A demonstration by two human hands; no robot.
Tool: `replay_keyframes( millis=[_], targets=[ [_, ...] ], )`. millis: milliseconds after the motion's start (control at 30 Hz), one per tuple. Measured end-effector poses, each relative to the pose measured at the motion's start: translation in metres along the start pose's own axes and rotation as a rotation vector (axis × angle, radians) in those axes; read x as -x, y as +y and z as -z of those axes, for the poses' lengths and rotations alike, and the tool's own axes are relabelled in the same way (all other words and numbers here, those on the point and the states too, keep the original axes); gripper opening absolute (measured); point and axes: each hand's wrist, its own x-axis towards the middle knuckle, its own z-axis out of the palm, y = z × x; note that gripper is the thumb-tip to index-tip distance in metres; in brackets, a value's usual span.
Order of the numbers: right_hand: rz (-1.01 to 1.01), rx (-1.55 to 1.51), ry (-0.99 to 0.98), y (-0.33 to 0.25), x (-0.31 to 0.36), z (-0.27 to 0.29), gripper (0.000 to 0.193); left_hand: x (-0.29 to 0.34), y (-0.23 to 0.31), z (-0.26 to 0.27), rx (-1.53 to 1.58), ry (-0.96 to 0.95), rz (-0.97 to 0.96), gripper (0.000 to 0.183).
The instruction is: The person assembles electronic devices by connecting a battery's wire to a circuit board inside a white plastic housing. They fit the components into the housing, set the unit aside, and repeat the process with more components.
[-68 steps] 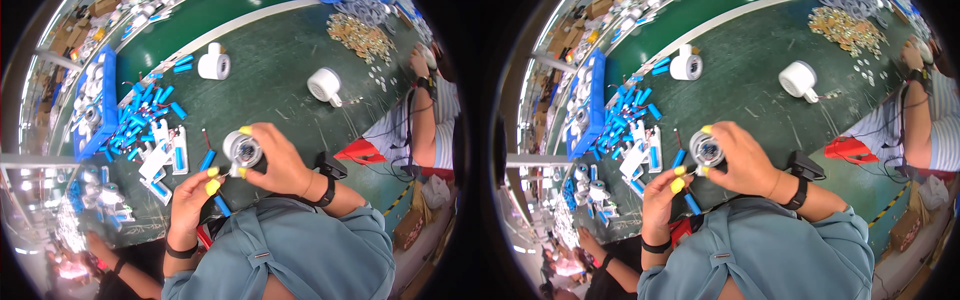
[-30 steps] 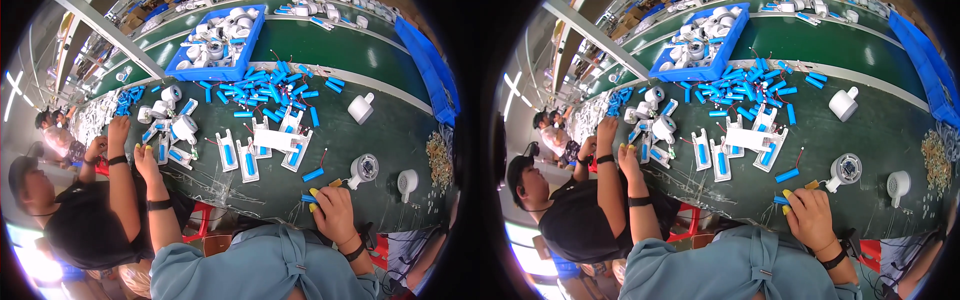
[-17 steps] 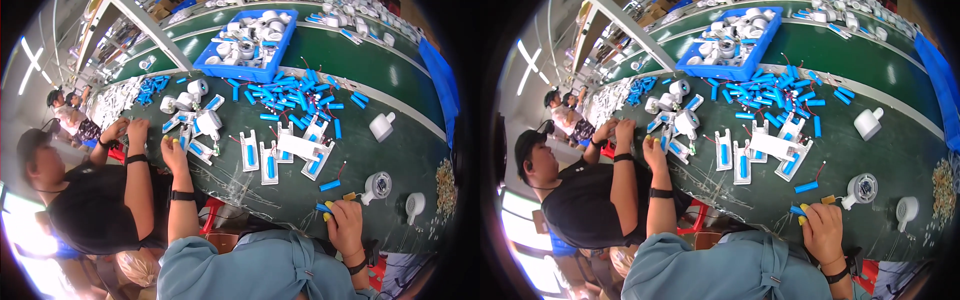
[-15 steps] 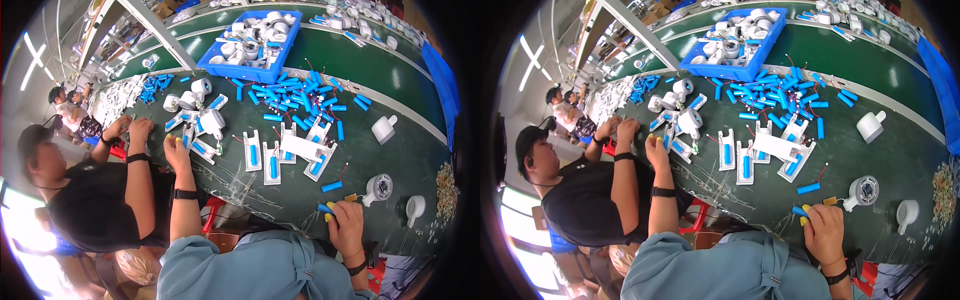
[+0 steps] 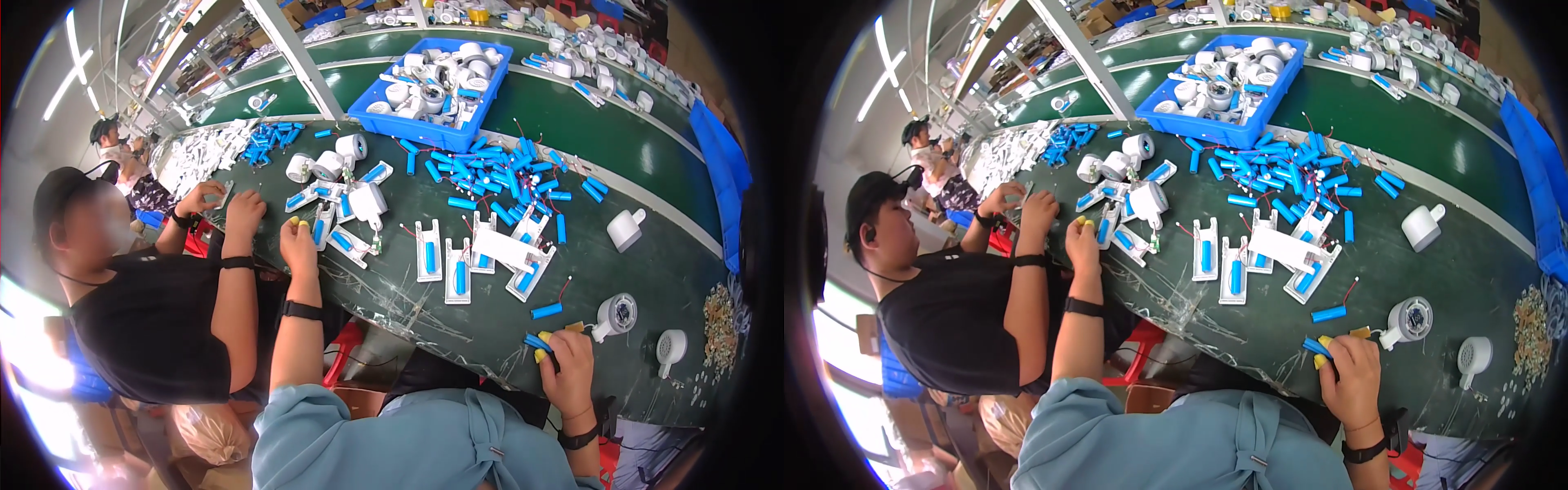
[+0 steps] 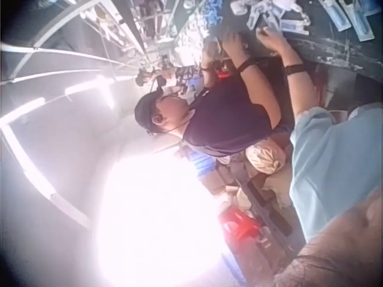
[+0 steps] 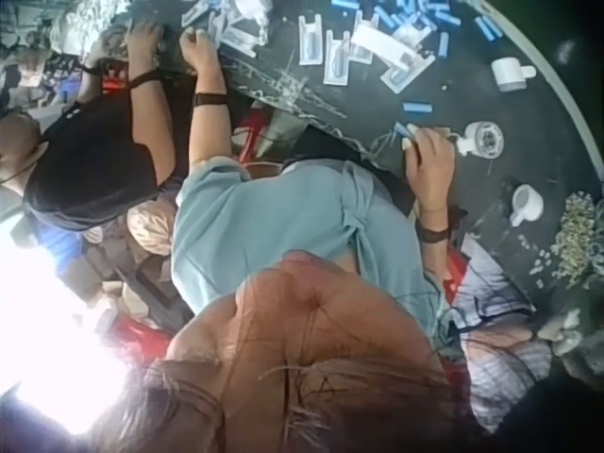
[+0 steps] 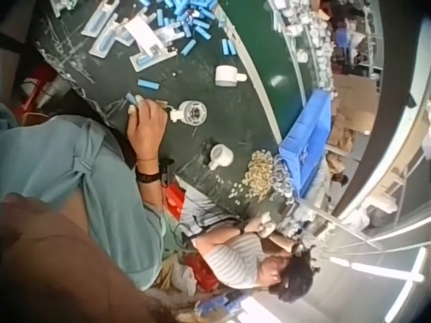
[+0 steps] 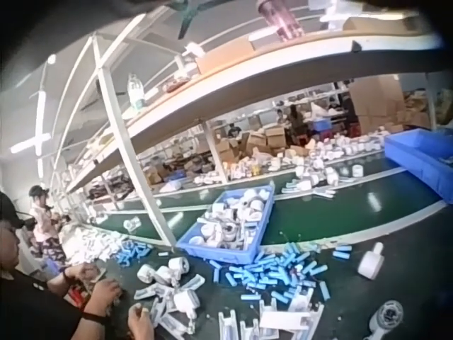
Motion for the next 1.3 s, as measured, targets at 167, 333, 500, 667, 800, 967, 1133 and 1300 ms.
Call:
replay_keyframes(
  millis=[167,333,500,667,800,967,1133,1300],
  targets=[
    [-0.008,0.001,-0.029,-0.003,-0.004,-0.001,0.033,-0.052,0.013,0.007,-0.287,0.031,-0.331,0.03],
    [-0.054,0.033,-0.072,-0.001,-0.008,-0.009,0.033,-0.146,0.024,-0.01,-0.615,0.118,-0.61,0.027],
    [-0.051,0.061,-0.081,-0.007,-0.02,-0.01,0.031,-0.273,0.011,0.039,-1.336,0.051,-0.319,0.023],
    [-0.121,0.07,-0.061,-0.024,-0.016,-0.018,0.027,-0.316,-0.015,0.108,-1.56,-0.261,-0.317,0.029],
    [-0.114,0.218,-0.072,-0.002,-0.001,-0.008,0.032,-0.298,-0.036,0.077,-1.791,-0.634,0.023,0.024],
    [-0.093,0.237,-0.084,0.005,0.004,-0.001,0.033,-0.375,-0.12,0.125,-1.827,-0.547,-0.412,0.026],
    [-0.079,0.224,-0.147,0.001,-0.005,0.002,0.037,-0.392,-0.145,0.109,-1.689,-0.531,-0.518,0.027],
    [-0.12,0.227,-0.105,-0.009,0.007,-0.002,0.039,-0.318,-0.08,0.042,-1.383,-0.301,-0.345,0.027]
  ],
)
